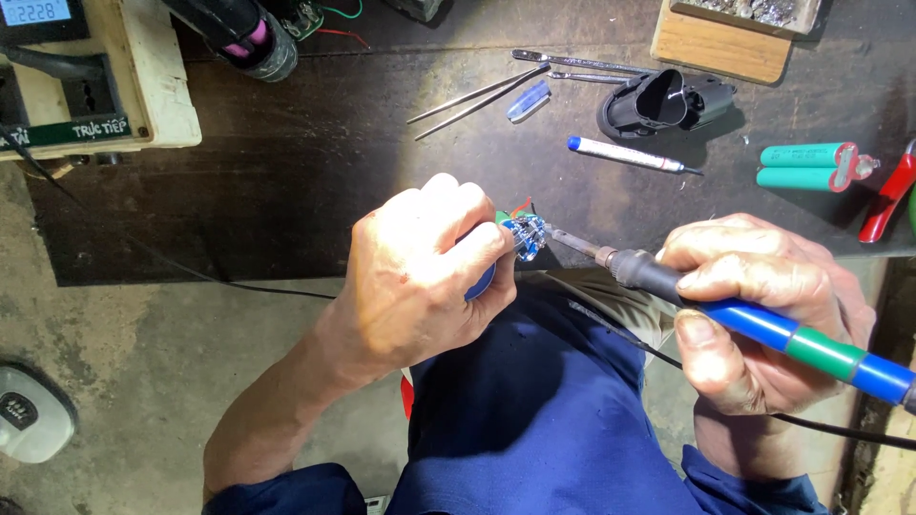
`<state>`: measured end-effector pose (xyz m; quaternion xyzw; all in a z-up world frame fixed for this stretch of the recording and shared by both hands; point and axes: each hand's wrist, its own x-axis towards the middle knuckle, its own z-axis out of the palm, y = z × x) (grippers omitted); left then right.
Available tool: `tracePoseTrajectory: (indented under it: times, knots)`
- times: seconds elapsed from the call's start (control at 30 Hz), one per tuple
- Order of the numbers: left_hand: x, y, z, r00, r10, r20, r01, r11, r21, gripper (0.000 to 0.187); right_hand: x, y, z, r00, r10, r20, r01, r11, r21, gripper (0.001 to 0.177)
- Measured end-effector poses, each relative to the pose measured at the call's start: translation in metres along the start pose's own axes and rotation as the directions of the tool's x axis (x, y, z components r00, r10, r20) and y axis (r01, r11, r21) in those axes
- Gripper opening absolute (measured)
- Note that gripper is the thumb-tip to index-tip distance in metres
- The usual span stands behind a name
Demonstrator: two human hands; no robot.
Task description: Soldering a BMS board to a pair of 18650 battery cells and applying insulation tape.
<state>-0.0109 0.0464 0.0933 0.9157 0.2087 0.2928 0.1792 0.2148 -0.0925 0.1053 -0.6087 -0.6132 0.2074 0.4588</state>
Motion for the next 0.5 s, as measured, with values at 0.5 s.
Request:
tracePoseTrajectory:
  times: [0.5]
  knots:
    - [-0.0009,-0.0001,0.0006,1.0,-0.006,0.001,0.006,1.0,0.002,0.013,0.0006,0.0027,-0.0003,0.999,-0.05,0.002,0.049,0.998,0.026,0.014]
